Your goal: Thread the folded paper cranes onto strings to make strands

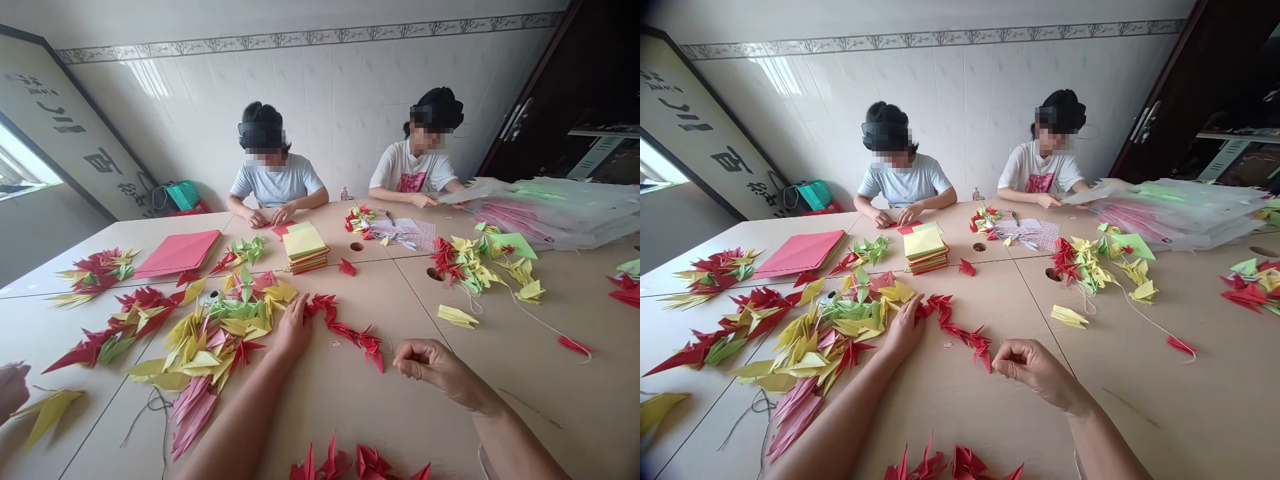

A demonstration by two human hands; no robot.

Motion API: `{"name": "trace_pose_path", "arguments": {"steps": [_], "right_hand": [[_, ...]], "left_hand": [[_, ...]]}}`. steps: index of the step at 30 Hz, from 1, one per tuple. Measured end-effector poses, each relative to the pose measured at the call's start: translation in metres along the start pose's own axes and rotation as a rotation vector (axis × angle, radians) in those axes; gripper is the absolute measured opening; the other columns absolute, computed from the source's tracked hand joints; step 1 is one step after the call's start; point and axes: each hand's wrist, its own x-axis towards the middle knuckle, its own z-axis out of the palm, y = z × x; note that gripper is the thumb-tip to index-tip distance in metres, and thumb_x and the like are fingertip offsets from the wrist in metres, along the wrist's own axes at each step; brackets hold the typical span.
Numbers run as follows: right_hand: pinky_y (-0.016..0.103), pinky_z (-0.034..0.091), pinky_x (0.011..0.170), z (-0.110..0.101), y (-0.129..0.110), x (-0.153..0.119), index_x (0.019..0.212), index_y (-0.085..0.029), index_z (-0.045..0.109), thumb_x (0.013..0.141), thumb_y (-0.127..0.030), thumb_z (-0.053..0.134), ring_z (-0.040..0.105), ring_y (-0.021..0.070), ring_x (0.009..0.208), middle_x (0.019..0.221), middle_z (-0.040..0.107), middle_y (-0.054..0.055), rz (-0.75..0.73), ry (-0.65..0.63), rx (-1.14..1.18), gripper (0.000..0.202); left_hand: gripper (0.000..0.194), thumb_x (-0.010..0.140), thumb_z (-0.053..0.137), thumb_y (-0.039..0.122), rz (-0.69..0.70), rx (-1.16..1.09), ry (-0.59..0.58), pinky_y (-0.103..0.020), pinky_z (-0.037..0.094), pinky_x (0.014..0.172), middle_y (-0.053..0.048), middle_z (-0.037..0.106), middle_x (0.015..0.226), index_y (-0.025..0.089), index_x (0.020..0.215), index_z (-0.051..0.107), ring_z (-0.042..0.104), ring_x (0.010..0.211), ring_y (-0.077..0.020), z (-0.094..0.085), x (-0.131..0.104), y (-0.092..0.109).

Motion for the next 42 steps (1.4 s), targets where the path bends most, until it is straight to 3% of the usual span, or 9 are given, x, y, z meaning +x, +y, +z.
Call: {"name": "trace_pose_path", "arguments": {"steps": [6,12,17,22,28,31,34,39,42], "right_hand": [[0.027,0.044,0.071,0.008,0.017,0.012,0.092,-0.021,0.061,0.080,-0.041,0.057,0.054,0.0154,0.076,0.087,0.060,0.003,0.032,0.229,-0.185,0.024],[0.029,0.045,0.069,0.030,0.028,0.022,0.098,-0.026,0.058,0.079,-0.026,0.054,0.055,0.0139,0.071,0.105,0.055,0.003,-0.056,0.199,-0.409,0.020],[0.029,0.042,0.068,0.030,0.038,0.028,0.085,-0.022,0.056,0.082,-0.021,0.045,0.056,0.0164,0.075,0.090,0.059,0.003,-0.068,0.237,-0.524,0.011],[0.027,0.040,0.060,0.025,0.039,0.028,0.074,-0.021,0.052,0.086,-0.025,0.039,0.052,0.0155,0.065,0.076,0.059,0.002,-0.051,0.283,-0.555,0.018],[0.027,0.045,0.064,0.027,0.028,0.024,0.086,-0.023,0.056,0.078,-0.015,0.044,0.058,0.0149,0.075,0.095,0.060,0.002,-0.134,0.407,-0.550,0.016],[0.030,0.046,0.075,0.033,0.021,0.029,0.088,-0.024,0.058,0.080,-0.020,0.048,0.057,0.0184,0.092,0.098,0.060,0.004,-0.236,0.469,-0.598,0.013],[0.033,0.047,0.077,0.040,0.022,0.036,0.091,-0.023,0.060,0.078,-0.023,0.056,0.056,0.0210,0.093,0.097,0.060,0.005,-0.275,0.469,-0.696,0.013],[0.032,0.046,0.073,0.041,0.031,0.042,0.073,-0.021,0.059,0.082,-0.014,0.048,0.056,0.0192,0.084,0.088,0.061,0.004,-0.305,0.495,-0.731,0.015],[0.031,0.045,0.072,0.031,0.031,0.038,0.072,-0.021,0.060,0.083,-0.020,0.049,0.055,0.0202,0.090,0.091,0.060,0.005,-0.284,0.544,-0.612,0.015]], "left_hand": [[0.054,0.072,0.041,0.005,0.016,-0.009,-0.003,-0.044,0.044,0.096,-0.011,0.057,0.121,0.019,0.124,0.045,0.051,0.116,-0.0252,-0.002,0.001,0.001],[0.053,0.072,0.041,0.005,0.031,0.000,-0.006,-0.043,0.044,0.096,-0.012,0.057,0.120,0.016,0.123,0.046,0.051,0.115,-0.0253,-0.002,0.001,0.000],[0.053,0.071,0.041,0.005,0.060,0.004,-0.004,-0.040,0.045,0.096,-0.010,0.058,0.118,0.017,0.123,0.046,0.053,0.113,-0.0239,-0.003,0.001,0.000],[0.053,0.070,0.042,0.004,0.068,0.008,0.005,-0.040,0.045,0.094,-0.010,0.059,0.117,0.017,0.122,0.047,0.054,0.111,-0.0238,-0.002,0.002,-0.001],[0.054,0.070,0.043,0.004,0.074,0.009,0.014,-0.039,0.047,0.093,-0.010,0.060,0.116,0.017,0.121,0.048,0.055,0.109,-0.0238,0.001,0.002,-0.004],[0.054,0.069,0.043,0.004,0.076,0.009,0.013,-0.039,0.047,0.092,-0.010,0.060,0.116,0.017,0.121,0.048,0.055,0.109,-0.0237,0.001,0.002,-0.004],[0.053,0.069,0.043,0.004,0.077,0.010,0.008,-0.039,0.046,0.093,-0.011,0.060,0.116,0.017,0.121,0.048,0.055,0.109,-0.0235,0.002,0.002,-0.004],[0.053,0.070,0.042,0.004,0.078,0.008,0.003,-0.038,0.046,0.093,-0.011,0.060,0.116,0.016,0.121,0.048,0.055,0.109,-0.0235,0.002,0.002,-0.004],[0.053,0.069,0.043,0.003,0.084,0.001,0.002,-0.039,0.046,0.092,-0.011,0.060,0.114,0.016,0.120,0.048,0.055,0.108,-0.0239,0.001,0.002,-0.004]]}}
